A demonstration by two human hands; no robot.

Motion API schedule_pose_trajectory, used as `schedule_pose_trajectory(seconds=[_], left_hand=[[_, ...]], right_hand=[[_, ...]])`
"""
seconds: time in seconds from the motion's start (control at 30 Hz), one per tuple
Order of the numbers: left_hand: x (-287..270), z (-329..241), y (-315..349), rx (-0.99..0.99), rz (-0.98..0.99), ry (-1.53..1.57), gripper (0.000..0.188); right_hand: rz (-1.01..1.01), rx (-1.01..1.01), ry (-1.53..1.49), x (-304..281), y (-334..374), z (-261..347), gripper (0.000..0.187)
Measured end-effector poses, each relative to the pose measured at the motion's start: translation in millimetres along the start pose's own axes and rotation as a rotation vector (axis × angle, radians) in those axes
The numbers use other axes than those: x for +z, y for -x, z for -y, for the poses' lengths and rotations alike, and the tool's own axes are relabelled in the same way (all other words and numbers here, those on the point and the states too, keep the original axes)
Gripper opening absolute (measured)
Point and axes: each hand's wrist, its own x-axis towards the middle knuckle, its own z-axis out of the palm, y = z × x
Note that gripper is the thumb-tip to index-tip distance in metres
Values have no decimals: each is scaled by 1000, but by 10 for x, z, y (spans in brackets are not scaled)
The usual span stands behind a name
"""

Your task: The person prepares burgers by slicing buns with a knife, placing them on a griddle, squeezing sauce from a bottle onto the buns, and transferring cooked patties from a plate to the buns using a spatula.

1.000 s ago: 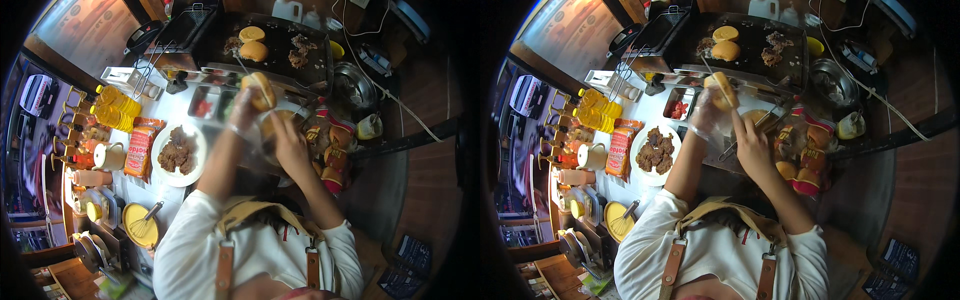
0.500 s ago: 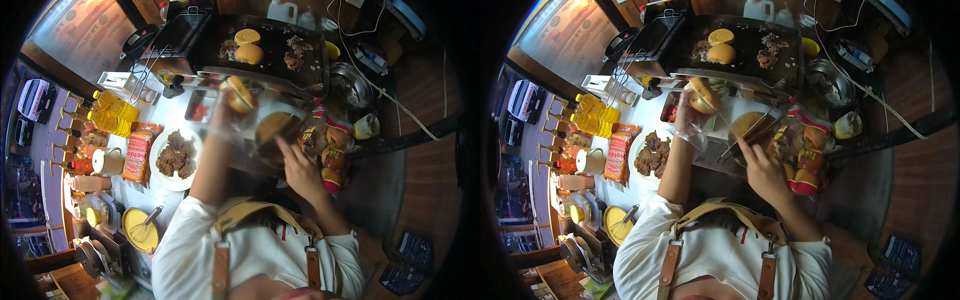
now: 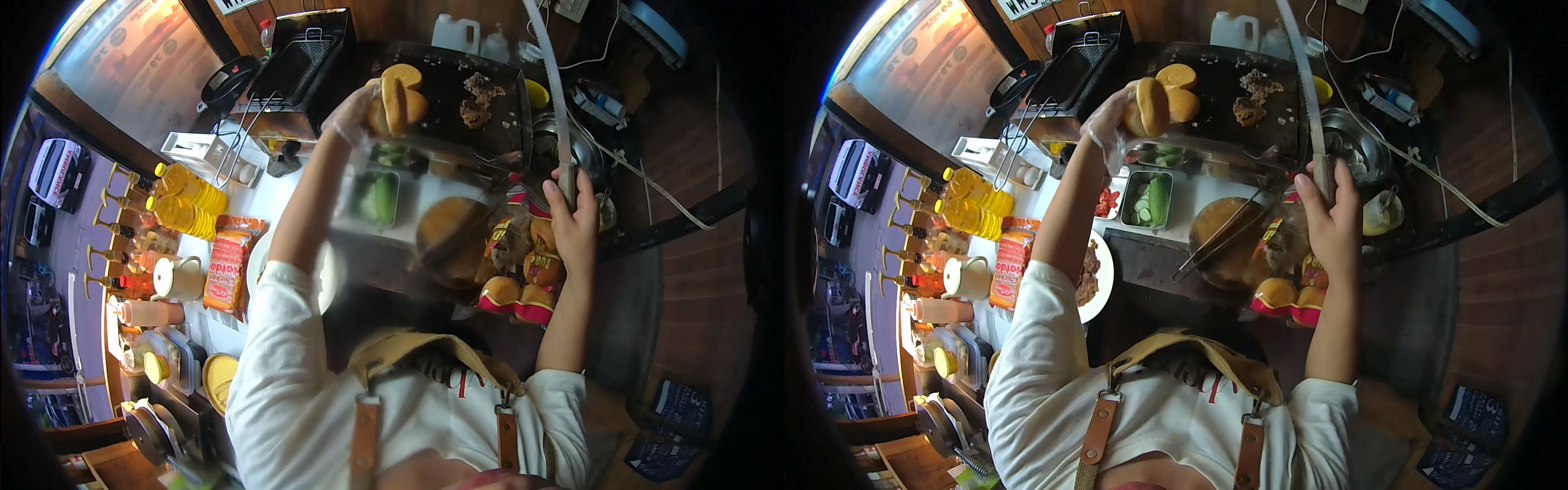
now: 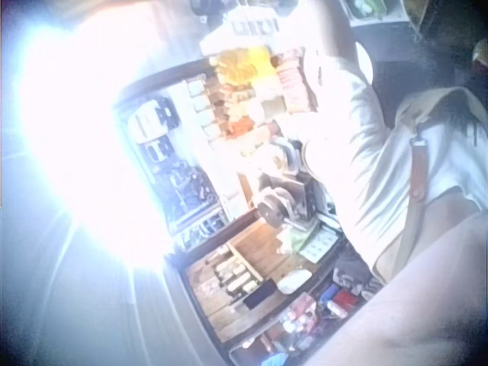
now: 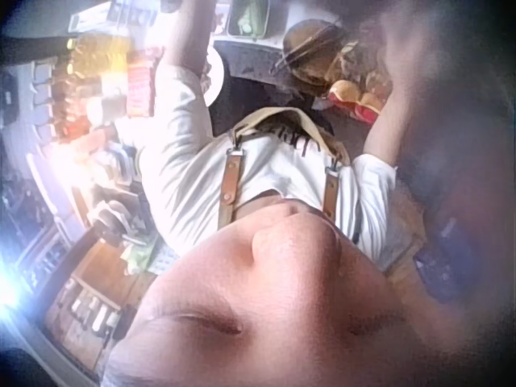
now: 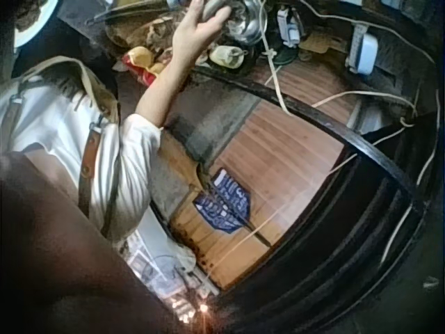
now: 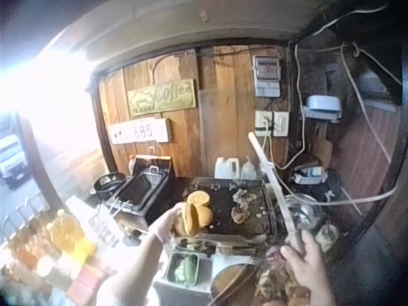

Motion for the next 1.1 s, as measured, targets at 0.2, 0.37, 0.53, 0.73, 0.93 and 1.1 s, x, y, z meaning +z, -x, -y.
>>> schedule_pose_trajectory(seconds=[0.2, 0.37, 0.53, 0.73, 0.93, 1.1], left_hand=[[154, -320, -848, 80, -211, -748, 38], [-200, -460, -1872, 138, -178, -1504, 46], [322, -629, -2251, 354, -119, -1867, 35], [616, -324, -2150, 600, 37, -1977, 17], [669, 511, -1091, 725, 322, -2149, 42], [768, 605, -698, 457, 187, -2225, 48]], right_hand=[[-71, 62, 11, -85, -120, -97, 19], [71, 194, 71, -276, -447, 39, 22], [12, 186, 88, -354, -684, -144, 21], [-10, 280, 30, -390, -683, -427, 20], [-23, 358, -35, -436, -673, -598, 21], [-9, 363, -33, -420, -674, -666, 21]])
